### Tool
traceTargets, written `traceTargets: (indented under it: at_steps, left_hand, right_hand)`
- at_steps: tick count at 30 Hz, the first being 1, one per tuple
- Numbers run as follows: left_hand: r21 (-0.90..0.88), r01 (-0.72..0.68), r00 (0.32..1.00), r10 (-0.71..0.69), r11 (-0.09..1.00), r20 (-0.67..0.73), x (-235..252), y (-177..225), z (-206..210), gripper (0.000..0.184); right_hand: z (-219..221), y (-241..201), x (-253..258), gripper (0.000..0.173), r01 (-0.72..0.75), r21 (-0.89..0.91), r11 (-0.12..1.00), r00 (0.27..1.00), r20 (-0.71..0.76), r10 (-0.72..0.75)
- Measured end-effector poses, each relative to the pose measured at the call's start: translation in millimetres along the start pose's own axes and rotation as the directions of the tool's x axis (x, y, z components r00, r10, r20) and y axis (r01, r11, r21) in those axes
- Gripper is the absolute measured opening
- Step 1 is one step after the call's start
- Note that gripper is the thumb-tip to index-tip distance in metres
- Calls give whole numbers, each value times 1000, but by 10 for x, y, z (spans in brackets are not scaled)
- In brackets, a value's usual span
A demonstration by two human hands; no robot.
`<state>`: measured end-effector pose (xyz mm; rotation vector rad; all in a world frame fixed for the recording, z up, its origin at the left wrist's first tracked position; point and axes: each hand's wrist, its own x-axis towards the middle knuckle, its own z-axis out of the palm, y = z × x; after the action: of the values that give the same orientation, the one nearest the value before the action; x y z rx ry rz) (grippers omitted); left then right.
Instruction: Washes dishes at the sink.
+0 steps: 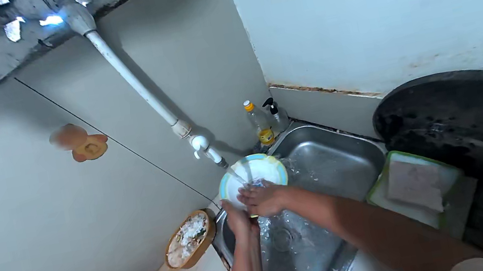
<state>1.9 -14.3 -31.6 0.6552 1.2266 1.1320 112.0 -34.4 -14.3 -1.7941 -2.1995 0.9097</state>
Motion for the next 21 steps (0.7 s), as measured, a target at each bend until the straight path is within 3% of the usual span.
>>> traceTargets:
  at_steps: [2,4,6,9,11,14,16,18,21]
  left_hand:
    - [-39,20,999,-21,999,-29,11,2,-84,68]
    - [-22,69,998,-69,997,-11,-80,-57,-42,66]
    - [-7,94,995,-94,996,34,-150,-111,71,64]
    - [-37,28,999,-26,999,46,-61,-77,71,59]
    - [-13,-16,1000,16,1000,-15,4,19,-84,57]
    - [-8,21,999,-21,1000,-32,-10,21,-204,60]
    - [29,71,997,-70,997,-16,-109,-74,-128,61]
    - [8,88,996,-88,996,24,-156,-144,-31,60]
    - [-15,67,996,-66,998,63,-78,-162,-18,58]
  right_hand:
    - [8,141,-19,61,-43,-53,998,997,-69,39]
    - [-1,299,125,75,-136,-95,986,975,-189,116]
    - [10,252,253,72,-127,-97,987,967,-233,102]
    - [9,-68,102,59,-5,-37,999,998,-68,2]
    - [5,-26,-30,58,3,-59,998,1000,-6,-4]
    - [-60,312,12,67,-176,-117,977,973,-175,154]
    - [-10,450,176,73,-234,-150,961,933,-311,179]
    - [100,391,275,68,-161,-134,978,922,-373,101]
    - [251,179,153,63,-25,-64,998,980,-196,12]
